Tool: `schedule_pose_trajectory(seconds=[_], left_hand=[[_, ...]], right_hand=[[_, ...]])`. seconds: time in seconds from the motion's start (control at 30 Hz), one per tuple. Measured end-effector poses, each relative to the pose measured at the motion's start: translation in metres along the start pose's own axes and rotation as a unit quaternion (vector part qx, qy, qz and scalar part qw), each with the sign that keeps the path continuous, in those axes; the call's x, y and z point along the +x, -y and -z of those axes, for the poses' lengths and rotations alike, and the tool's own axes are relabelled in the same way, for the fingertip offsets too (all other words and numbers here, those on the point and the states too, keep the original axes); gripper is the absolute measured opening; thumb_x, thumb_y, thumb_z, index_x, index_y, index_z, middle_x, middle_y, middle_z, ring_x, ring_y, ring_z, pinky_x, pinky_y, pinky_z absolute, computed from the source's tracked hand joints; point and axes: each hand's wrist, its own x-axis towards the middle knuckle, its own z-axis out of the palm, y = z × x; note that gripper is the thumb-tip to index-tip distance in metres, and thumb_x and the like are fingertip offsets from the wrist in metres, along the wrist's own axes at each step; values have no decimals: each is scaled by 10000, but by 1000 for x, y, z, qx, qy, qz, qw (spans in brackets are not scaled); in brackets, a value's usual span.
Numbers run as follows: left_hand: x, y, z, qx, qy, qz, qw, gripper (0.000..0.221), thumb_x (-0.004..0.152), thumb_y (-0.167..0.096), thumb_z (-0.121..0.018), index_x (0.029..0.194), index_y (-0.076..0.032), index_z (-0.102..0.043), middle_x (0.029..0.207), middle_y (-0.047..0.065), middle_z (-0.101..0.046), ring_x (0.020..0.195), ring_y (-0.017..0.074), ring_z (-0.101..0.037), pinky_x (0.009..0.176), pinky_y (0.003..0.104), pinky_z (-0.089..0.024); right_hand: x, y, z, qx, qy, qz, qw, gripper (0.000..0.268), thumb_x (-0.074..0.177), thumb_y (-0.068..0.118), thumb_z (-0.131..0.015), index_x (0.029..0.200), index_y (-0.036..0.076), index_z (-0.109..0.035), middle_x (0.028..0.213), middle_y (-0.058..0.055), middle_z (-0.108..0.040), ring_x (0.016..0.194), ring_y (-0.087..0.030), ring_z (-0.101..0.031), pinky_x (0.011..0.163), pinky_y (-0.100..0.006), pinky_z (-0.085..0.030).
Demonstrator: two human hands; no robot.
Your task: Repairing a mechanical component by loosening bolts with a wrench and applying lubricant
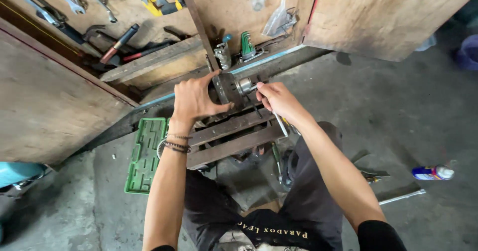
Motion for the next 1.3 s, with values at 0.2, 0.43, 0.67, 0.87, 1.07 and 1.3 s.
schedule_pose_trajectory(seconds=[0.2,0.43,0.67,0.87,1.07,1.3], left_hand=[[-37,2,16,-138,-57,-28,988,985,455,-756,-810,1346,-373,-639,1148,-105,-757,1032,148,-725,856,354,-586],[-31,16,21,-155,-33,-44,986,1017,463,-718,-847,1358,-270,-666,1106,-1,-770,974,262,-736,817,394,-568],[14,5,9,-36,30,-50,998,975,478,-859,-701,1297,-331,-719,846,117,-784,824,364,-762,753,437,-592],[15,-15,5,43,63,-41,996,999,403,-933,-649,1294,-481,-667,825,38,-784,776,334,-772,710,412,-600],[-7,-22,0,28,4,-45,999,974,381,-923,-669,1254,-493,-661,869,-111,-765,747,256,-764,685,381,-601],[-51,-10,7,-95,-53,-34,993,1005,426,-773,-778,1338,-375,-635,1097,-91,-775,1068,164,-730,857,347,-593]], right_hand=[[-19,17,-5,15,-14,12,1000,448,1081,312,-513,706,87,-610,386,-15,-426,312,-98,-411,368,-206,-315],[-116,-9,97,-94,-199,-3,975,430,1114,268,-505,728,109,-609,400,-41,-435,358,-144,-421,423,-240,-368],[-190,-104,114,-292,-212,-210,909,508,1034,425,-497,844,34,-758,921,-279,-742,1000,-491,-684,879,-537,-500],[-172,-104,135,-183,-234,-168,940,359,1047,337,-529,911,97,-758,704,-119,-609,714,-287,-612,680,-387,-458],[-95,14,63,-2,-85,20,996,299,1083,160,-453,887,14,-625,407,-7,-371,319,-106,-383,393,-213,-310],[-30,12,-25,20,7,46,999,304,1066,189,-495,814,60,-605,360,-51,-443,278,-134,-453,363,-219,-348]])
